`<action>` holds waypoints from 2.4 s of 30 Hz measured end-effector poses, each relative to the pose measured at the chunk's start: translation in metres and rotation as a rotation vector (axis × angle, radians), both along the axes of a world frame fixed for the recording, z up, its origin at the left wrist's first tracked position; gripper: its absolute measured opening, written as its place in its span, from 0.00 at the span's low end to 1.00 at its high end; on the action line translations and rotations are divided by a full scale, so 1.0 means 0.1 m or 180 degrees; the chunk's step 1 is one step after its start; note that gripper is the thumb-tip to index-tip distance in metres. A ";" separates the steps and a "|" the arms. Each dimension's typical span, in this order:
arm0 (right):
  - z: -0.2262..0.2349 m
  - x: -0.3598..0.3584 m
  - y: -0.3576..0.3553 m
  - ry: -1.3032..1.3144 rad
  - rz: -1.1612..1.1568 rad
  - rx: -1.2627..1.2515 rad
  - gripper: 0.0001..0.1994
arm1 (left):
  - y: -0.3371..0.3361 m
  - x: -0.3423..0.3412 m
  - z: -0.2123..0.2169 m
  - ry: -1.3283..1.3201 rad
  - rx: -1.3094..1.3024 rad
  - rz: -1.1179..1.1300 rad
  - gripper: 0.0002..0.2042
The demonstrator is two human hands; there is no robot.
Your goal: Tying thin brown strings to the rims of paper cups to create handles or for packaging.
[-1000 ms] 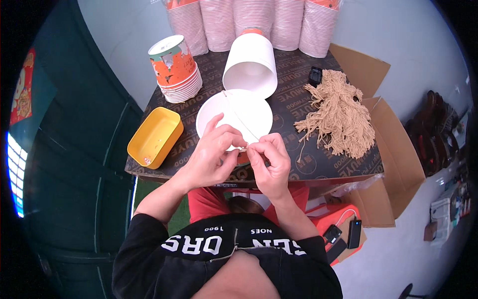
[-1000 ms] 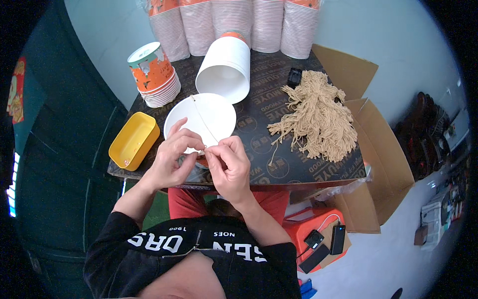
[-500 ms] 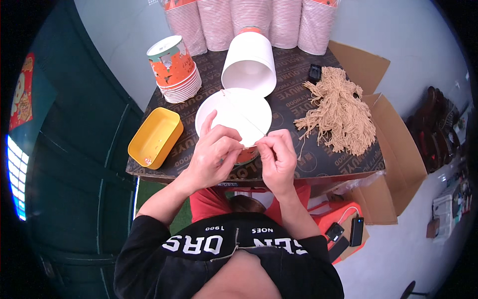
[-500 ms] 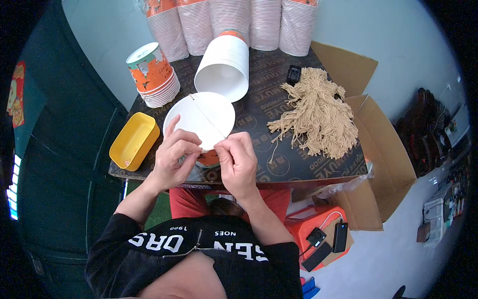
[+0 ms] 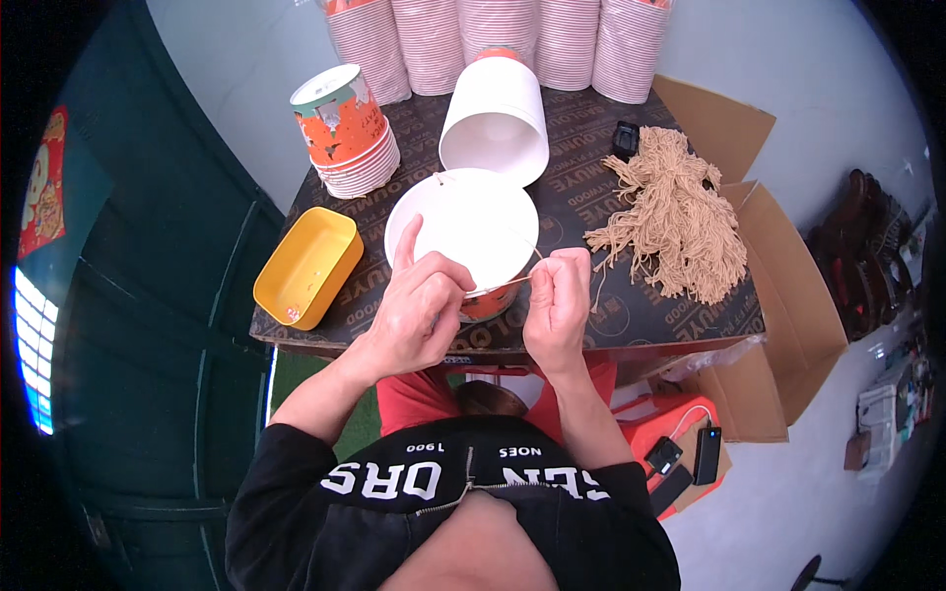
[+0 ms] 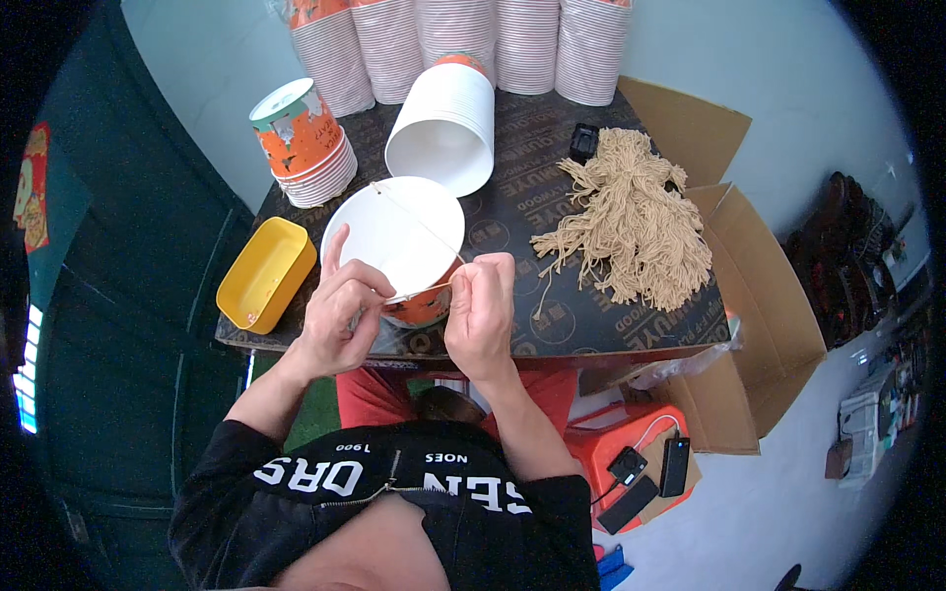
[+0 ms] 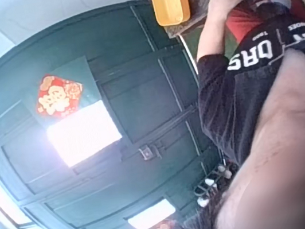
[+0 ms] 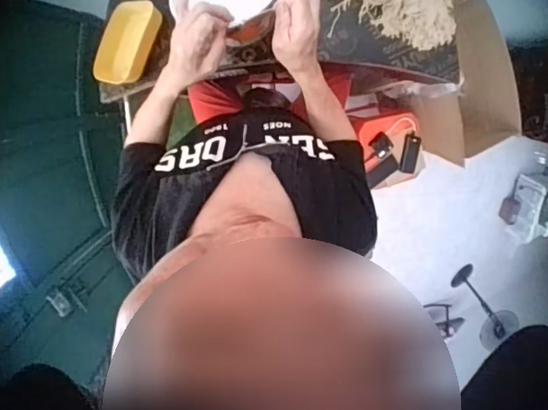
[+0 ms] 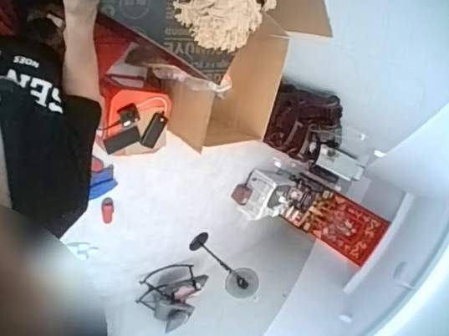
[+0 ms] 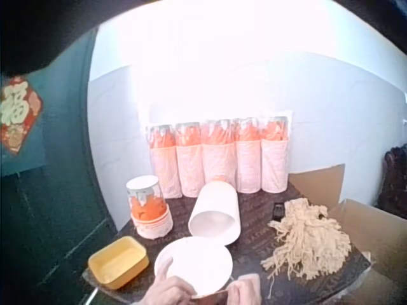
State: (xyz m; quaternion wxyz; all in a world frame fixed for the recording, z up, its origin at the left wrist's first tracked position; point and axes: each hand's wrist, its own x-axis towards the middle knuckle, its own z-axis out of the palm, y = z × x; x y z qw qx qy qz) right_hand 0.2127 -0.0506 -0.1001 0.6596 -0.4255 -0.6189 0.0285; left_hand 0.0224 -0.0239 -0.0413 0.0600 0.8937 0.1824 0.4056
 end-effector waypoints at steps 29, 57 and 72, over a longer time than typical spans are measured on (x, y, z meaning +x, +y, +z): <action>-0.47 0.80 -0.25 0.0435 -0.0802 -0.0201 0.06 | 0.34 -0.30 0.87 0.0758 0.2130 0.1515 0.13; -0.54 0.75 -0.30 0.0051 -0.0872 -0.0682 0.06 | 2.73 -0.72 1.16 0.3462 0.2831 0.3696 0.04; -0.59 0.77 -0.30 -0.0125 -0.0886 -0.0579 0.05 | 2.45 -0.36 0.86 0.2031 0.2042 0.2251 0.09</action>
